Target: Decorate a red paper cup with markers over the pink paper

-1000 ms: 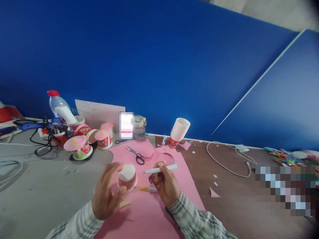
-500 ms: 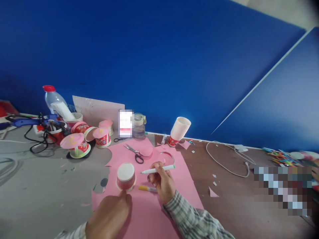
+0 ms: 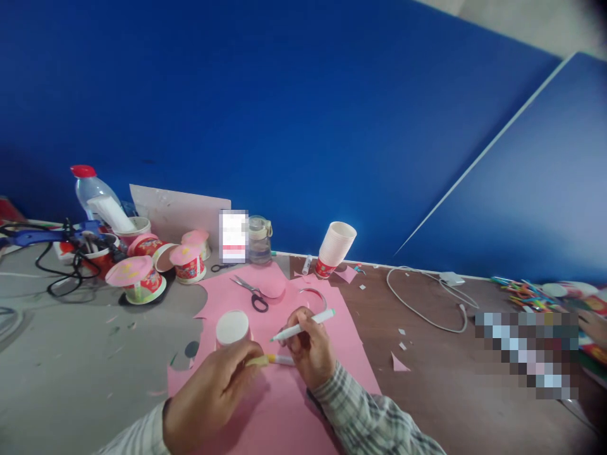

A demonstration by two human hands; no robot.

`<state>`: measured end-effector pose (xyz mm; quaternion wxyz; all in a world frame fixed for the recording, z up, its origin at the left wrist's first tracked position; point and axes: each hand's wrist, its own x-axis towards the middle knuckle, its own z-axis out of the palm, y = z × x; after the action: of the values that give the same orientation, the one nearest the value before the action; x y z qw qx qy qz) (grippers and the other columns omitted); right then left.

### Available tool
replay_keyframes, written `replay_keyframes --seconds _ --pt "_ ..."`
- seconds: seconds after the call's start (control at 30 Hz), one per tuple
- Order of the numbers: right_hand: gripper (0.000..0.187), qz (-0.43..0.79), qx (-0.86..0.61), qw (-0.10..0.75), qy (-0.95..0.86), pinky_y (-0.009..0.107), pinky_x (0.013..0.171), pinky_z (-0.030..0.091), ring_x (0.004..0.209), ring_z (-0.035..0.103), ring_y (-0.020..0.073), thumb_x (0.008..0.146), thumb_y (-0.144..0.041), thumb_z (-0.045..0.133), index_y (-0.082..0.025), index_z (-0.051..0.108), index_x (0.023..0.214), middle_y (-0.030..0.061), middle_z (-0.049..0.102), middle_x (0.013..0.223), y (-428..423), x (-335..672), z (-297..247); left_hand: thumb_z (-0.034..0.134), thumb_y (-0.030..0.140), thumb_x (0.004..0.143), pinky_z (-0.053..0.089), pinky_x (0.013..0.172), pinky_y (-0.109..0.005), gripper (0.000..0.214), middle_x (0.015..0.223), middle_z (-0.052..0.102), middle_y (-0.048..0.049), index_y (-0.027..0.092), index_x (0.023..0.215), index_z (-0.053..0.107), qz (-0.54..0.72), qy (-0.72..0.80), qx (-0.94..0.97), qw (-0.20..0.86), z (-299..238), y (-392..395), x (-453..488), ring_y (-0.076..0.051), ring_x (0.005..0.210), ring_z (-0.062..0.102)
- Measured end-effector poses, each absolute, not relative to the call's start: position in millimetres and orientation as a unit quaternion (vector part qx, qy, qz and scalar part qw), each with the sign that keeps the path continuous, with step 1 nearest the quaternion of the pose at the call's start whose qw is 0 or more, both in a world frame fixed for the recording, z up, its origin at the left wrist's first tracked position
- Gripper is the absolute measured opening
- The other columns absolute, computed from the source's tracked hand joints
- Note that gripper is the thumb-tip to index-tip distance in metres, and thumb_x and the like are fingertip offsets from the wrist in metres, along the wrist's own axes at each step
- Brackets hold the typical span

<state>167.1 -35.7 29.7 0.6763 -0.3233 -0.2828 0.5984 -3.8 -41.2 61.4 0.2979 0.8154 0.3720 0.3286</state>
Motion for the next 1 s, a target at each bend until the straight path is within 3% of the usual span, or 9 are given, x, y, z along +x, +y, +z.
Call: replay_keyframes --seconds 0.17,0.47,0.7,0.87,1.0 --pt "0.025 0.613 -0.319 0.664 -0.287 0.021 0.04 0.038 0.029 0.033 0.0079 0.068 -0.034 0.064 -0.016 0.056 0.053 -0.0088 0.039 0.028 -40.7 164.2 31.2 0.054 0.02 0.072 0.048 0.045 -0.027 0.007 0.059 0.065 0.0006 0.024 0.074 0.06 0.371 0.376 0.781 0.334 60.7 -39.2 -3.5 -0.021 0.05 0.057" --pt "0.025 0.616 -0.328 0.657 -0.285 0.02 0.039 0.035 0.03 0.033 0.009 0.068 -0.034 0.063 -0.016 0.056 0.053 -0.0083 0.039 0.028 -45.0 160.8 29.5 0.054 0.018 0.072 0.049 0.044 -0.026 0.01 0.06 0.067 -0.0002 0.024 0.076 0.061 0.372 0.365 0.789 0.326 60.1 -41.7 0.5 -0.02 0.049 0.058" --pt "0.026 0.619 -0.339 0.647 -0.287 0.019 0.039 0.033 0.035 0.04 0.011 0.066 -0.04 0.067 -0.017 0.059 0.056 -0.0048 0.047 0.034 -53.4 154.9 32.7 0.056 0.02 0.07 0.051 0.039 -0.027 0.028 0.06 0.069 -0.0004 0.025 0.097 0.054 0.415 0.366 0.792 0.259 50.0 -44.5 0.0 -0.021 0.045 0.061" --pt "0.026 0.639 -0.326 0.63 -0.298 0.021 0.041 0.034 0.033 0.036 0.0106 0.071 -0.043 0.062 -0.019 0.058 0.062 -0.006 0.046 0.032 -63.4 145.3 36.2 0.049 0.021 0.074 0.058 0.056 -0.032 0.028 0.081 0.074 -0.0084 0.026 0.101 0.053 0.444 0.34 0.82 0.123 43.5 -51.5 -0.1 -0.027 0.072 0.066" --pt "0.024 0.662 -0.31 0.616 -0.292 0.019 0.038 0.031 0.031 0.034 0.0105 0.072 -0.044 0.058 -0.021 0.059 0.065 -0.0062 0.046 0.032 -75.2 132.9 36.1 0.041 0.022 0.076 0.06 0.056 -0.036 0.036 0.082 0.075 -0.0108 0.026 0.112 0.048 0.463 0.339 0.817 0.063 32.1 -61.7 1.6 -0.029 0.073 0.067"
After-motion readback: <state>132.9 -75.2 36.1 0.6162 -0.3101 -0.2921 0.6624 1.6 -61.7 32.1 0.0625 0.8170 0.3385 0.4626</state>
